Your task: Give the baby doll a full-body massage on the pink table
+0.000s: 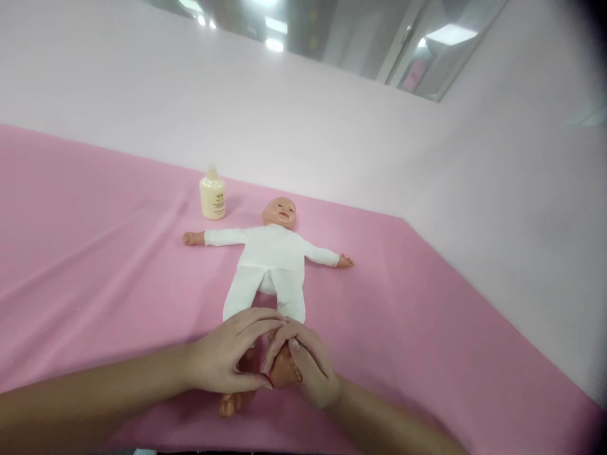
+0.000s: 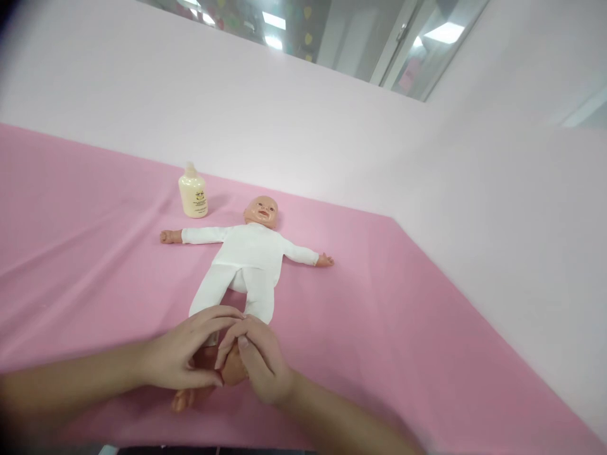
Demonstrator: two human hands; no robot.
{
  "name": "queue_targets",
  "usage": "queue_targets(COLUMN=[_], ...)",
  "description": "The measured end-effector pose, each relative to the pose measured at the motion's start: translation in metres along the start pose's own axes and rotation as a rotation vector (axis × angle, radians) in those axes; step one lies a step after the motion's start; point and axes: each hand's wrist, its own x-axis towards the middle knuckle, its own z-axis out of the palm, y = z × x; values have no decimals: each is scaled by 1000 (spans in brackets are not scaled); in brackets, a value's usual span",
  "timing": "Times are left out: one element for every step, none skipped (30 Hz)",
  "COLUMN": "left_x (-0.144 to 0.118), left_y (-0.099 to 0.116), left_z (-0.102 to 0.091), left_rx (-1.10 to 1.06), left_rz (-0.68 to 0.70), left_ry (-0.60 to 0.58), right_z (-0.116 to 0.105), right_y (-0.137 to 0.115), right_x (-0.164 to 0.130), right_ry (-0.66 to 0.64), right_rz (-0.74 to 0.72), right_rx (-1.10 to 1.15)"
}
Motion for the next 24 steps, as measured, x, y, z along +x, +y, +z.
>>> queue_targets(left_x=[0, 1, 2, 2, 3, 4, 5, 6, 7, 7, 8, 8, 8, 8, 7, 7, 6, 6, 6, 6, 6, 6, 6, 6], left_y=[0, 1, 2, 2, 3, 4, 5, 6, 7, 8, 8, 8, 8, 7, 7, 6, 4, 3, 2, 1, 1, 0, 0, 0], left_z=[0, 0, -1, -1, -2, -2, -3, -3, -3, -4, -4, -5, -5, -5, -5, -6, -6, -6, -6, -7, -7, -7, -7, -7], left_rx=[-4, -8, -12, -15, -15, -13, -10, -6, -4, -5, -6, -9, -13, -17, -23, -32, -42, -54, -64, -71, -76, -80, -84, -89], left_rz=[-11, -24, -39, -51, -60, -63, -62, -61, -60, -59, -54, -44, -29, -13, 6, 25, 43, 59, 72, 78, 81, 82, 81, 80], left_ry=[-3, -7, -12, -17, -24, -30, -35, -40, -42, -43, -43, -44, -44, -45, -43, -39, -32, -23, -16, -11, -8, -4, 1, 8], right_z=[0, 1, 2, 2, 3, 4, 4, 5, 5, 5, 5, 4, 4, 4, 3, 3, 3, 4, 5, 6, 7, 8, 9, 10], right_y=[0, 1, 1, 1, 1, 1, 1, 0, 0, -1, -2, -3, -4, -4, -4, -3, -1, 1, 3, 5, 7, 8, 9, 10], right_x=[0, -1, -1, -1, -2, -2, -2, -2, -2, -2, -2, -2, -1, -1, 0, 0, 1, 1, 2, 2, 2, 2, 3, 3], right_ry=[0, 1, 2, 6, 12, 15, 16, 14, 11, 6, -3, -11, -17, -26, -35, -39, -40, -37, -29, -16, 4, 24, 45, 67], right_rz=[6, 11, 15, 20, 23, 26, 26, 25, 23, 19, 10, -7, -32, -63, -104, -149, -193, -227, -253, -264, -264, -259, -257, -262], right_rx=[19, 38, 57, 74, 88, 99, 108, 112, 109, 96, 75, 52, 27, -1, -27, -49, -64, -74, -73, -62, -46, -35, -29, -30])
